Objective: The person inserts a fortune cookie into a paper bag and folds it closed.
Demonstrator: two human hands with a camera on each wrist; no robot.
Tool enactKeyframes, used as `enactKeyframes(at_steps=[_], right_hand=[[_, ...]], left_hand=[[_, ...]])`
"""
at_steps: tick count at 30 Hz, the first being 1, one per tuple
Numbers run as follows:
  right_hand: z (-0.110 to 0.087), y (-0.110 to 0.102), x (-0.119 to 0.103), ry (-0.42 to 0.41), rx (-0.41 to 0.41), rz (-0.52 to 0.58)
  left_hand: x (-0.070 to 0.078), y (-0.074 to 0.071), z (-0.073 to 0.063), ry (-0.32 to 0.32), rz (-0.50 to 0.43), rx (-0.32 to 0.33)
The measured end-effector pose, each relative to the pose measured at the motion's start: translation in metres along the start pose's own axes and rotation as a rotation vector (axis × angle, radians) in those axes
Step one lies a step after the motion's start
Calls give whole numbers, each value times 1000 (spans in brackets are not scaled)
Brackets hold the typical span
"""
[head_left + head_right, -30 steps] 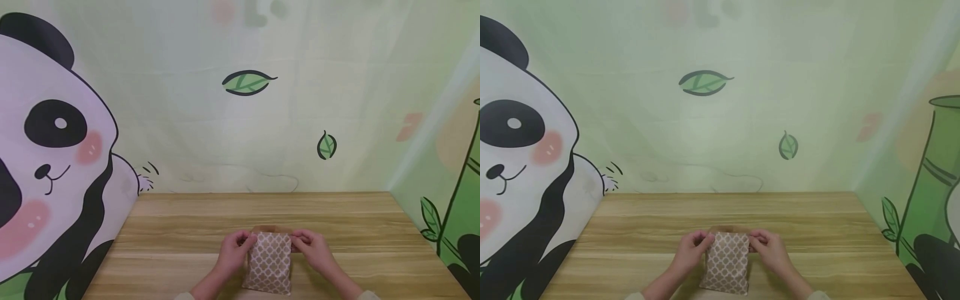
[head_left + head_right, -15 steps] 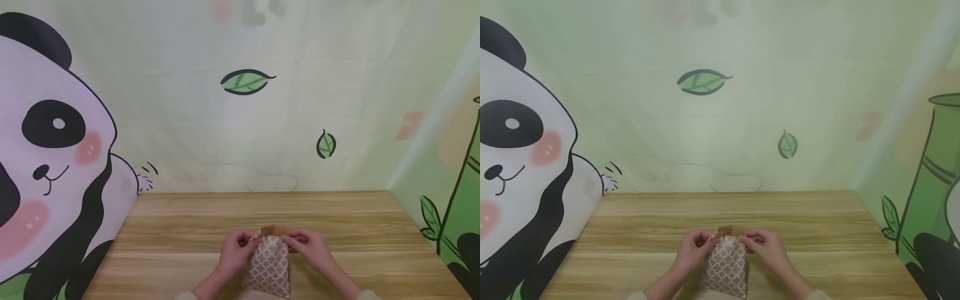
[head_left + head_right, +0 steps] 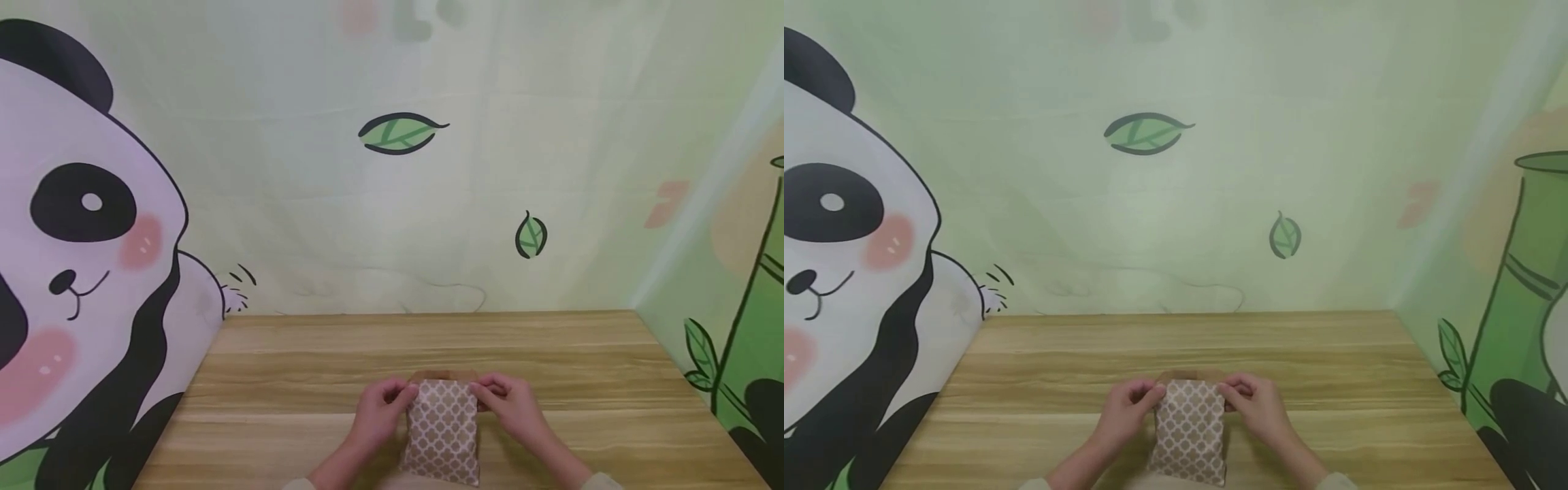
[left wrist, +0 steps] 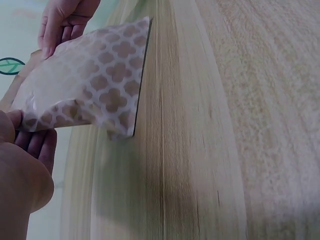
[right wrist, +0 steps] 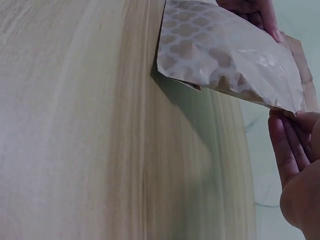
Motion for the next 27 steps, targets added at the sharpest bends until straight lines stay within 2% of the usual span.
enactKeyframes(at_steps=[9,12,18,27], right_hand=[[0,2,4,-19,-15,37],[1,3,4,-32,-39,36],[1,0,4,-28,-60,20],[0,-1,6,-27,-78,72]], left_hand=[[0,-5,3,-41,-18,-12],[0,-7,5,-36,-8,-30],[2,-7,7,18,18,-70],[3,-6,8,-14,-38,-82]])
Point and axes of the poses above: each hand's wrist, its own z-axis towards the middle knuckle, its own y-axis out of the palm, x = y × z, the point moved 2 cm from there along z, towards the middle knuckle, and after that the axes turned 1 degree about -z, right-handed, at the moved point
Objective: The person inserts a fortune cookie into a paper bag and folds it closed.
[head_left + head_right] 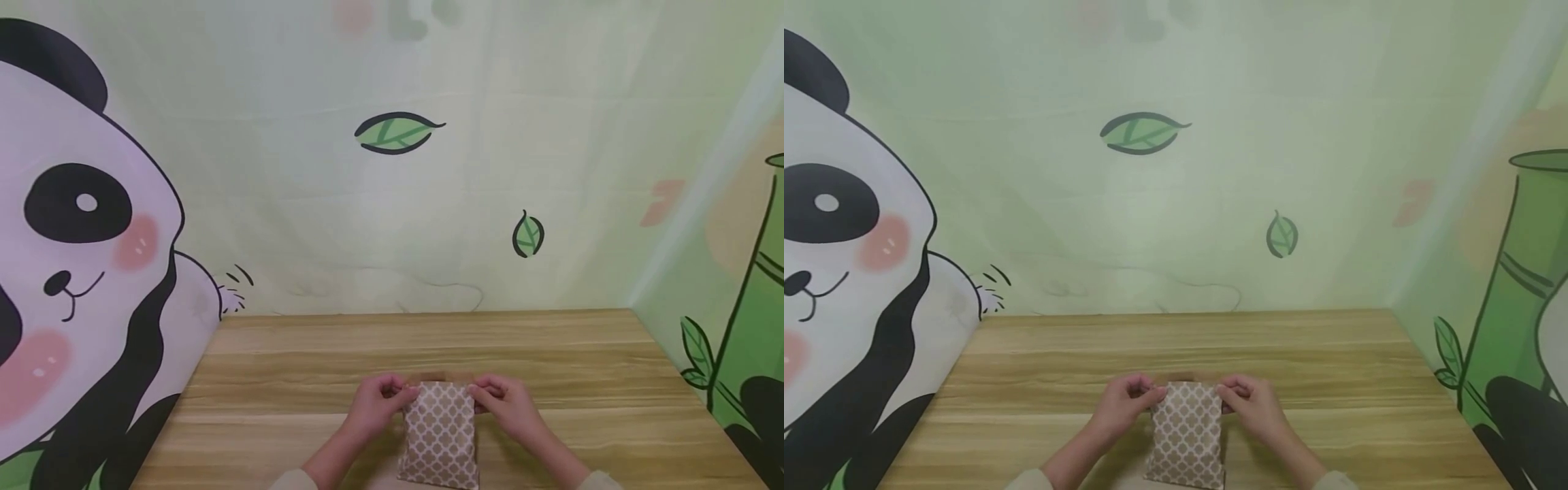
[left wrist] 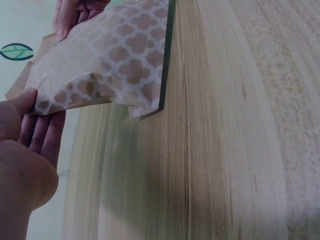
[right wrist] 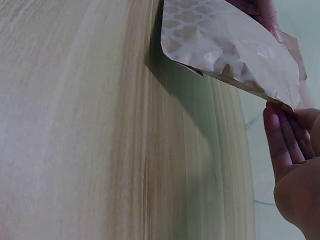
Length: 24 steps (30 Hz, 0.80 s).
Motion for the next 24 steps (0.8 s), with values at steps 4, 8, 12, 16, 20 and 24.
enactKeyframes(at_steps=[4,8,12,16,20,24], right_hand=[[0,1,0,21,9,-12],[1,2,-1,26,50,-52],[1,2,0,29,94,-71],[1,2,2,20,95,-60],[1,1,5,34,76,-11],[1,1,9,84,53,42]], left_hand=[[-1,0,1,1,6,-1],[-2,2,2,16,-5,-23],[-2,2,3,5,-38,-55],[-3,-1,2,-9,-66,-72],[-5,-4,1,-28,-90,-75],[-8,-6,0,-49,-99,-78]])
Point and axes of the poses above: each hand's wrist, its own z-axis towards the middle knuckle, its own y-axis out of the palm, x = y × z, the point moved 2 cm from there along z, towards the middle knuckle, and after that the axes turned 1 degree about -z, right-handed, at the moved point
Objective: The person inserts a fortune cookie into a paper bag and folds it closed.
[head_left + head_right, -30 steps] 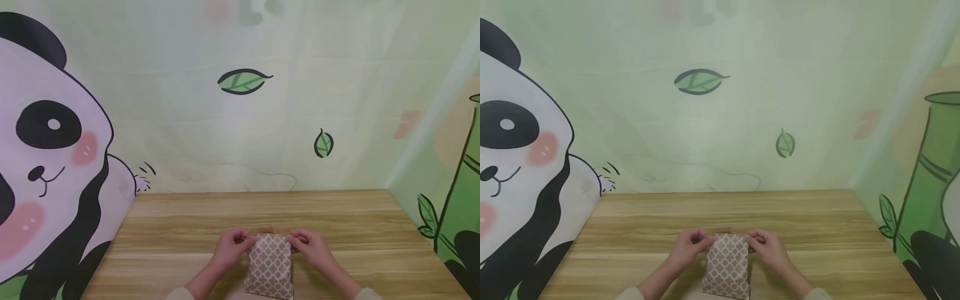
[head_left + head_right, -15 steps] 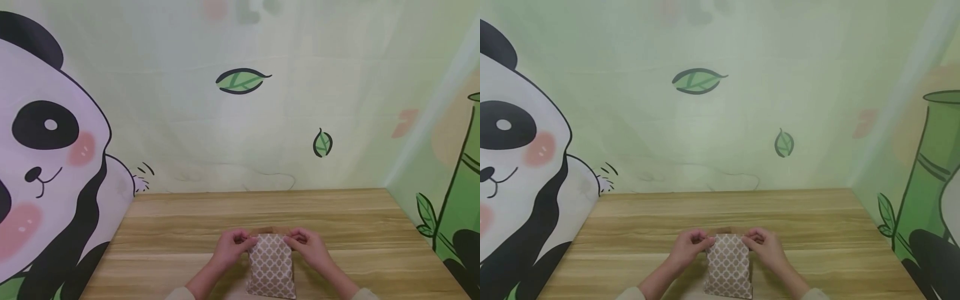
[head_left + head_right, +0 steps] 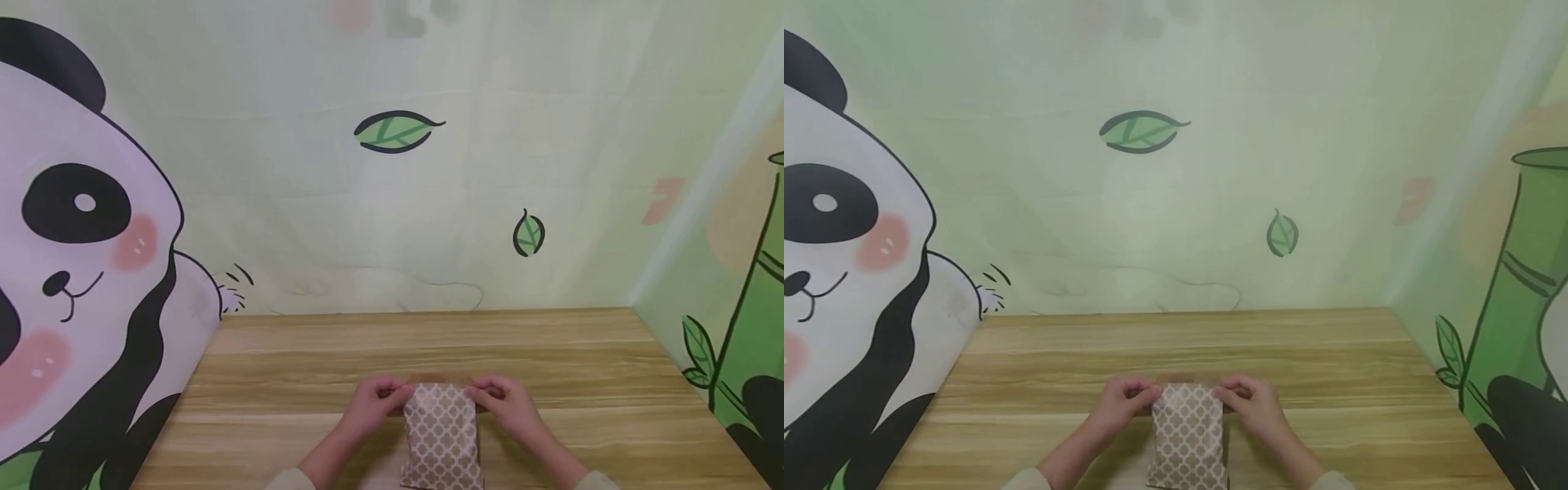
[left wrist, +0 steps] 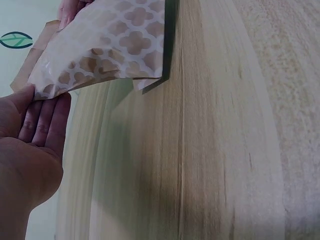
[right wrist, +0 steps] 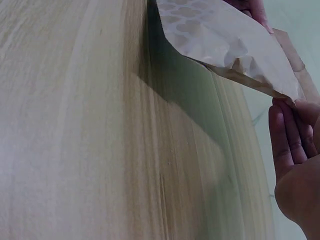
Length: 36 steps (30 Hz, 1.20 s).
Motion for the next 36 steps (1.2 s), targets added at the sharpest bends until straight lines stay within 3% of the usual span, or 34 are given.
enactKeyframes(at_steps=[7,18,29,36], right_hand=[[0,1,3,18,-65,36],[0,-1,2,36,-75,2],[-1,-3,0,16,-97,34],[-2,-4,-1,11,-92,15]], left_hand=[[-4,-4,1,6,2,-26],[-1,-13,8,-58,-71,-152],[9,-16,9,-55,-52,-176],[12,-17,18,-122,-67,-180]])
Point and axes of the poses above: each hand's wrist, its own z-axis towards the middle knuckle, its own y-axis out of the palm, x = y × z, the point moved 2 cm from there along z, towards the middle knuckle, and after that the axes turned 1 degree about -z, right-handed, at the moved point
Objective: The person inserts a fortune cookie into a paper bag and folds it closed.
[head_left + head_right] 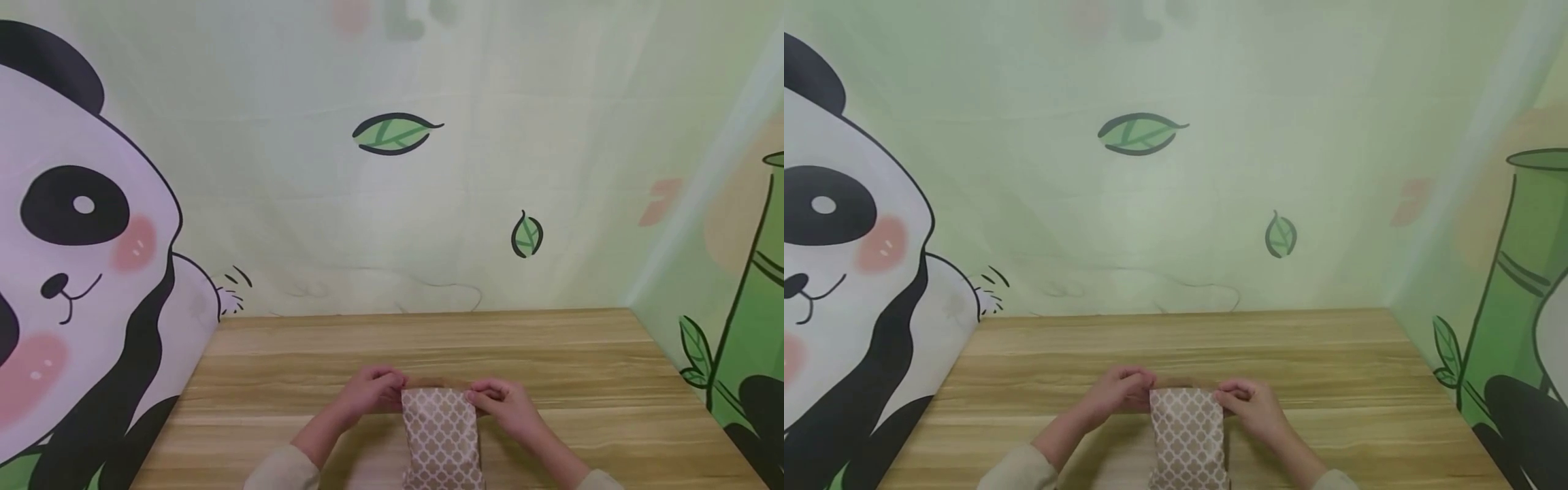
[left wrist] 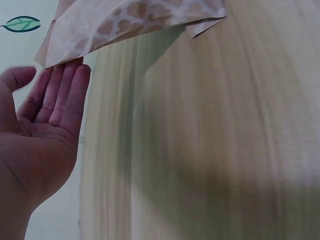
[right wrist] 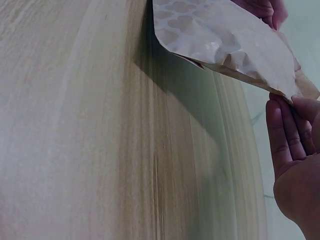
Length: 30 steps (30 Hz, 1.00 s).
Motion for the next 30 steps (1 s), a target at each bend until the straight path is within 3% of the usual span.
enactKeyframes(at_steps=[5,10,22,30], right_hand=[[0,0,-1,-3,-6,-26],[1,1,-3,-21,-17,-35],[2,-1,1,-26,-20,-30],[1,-1,0,-30,-34,-3]], left_hand=[[4,2,5,-99,44,30],[5,5,5,-130,68,-23],[8,2,4,-34,128,-145],[7,0,3,24,140,-178]])
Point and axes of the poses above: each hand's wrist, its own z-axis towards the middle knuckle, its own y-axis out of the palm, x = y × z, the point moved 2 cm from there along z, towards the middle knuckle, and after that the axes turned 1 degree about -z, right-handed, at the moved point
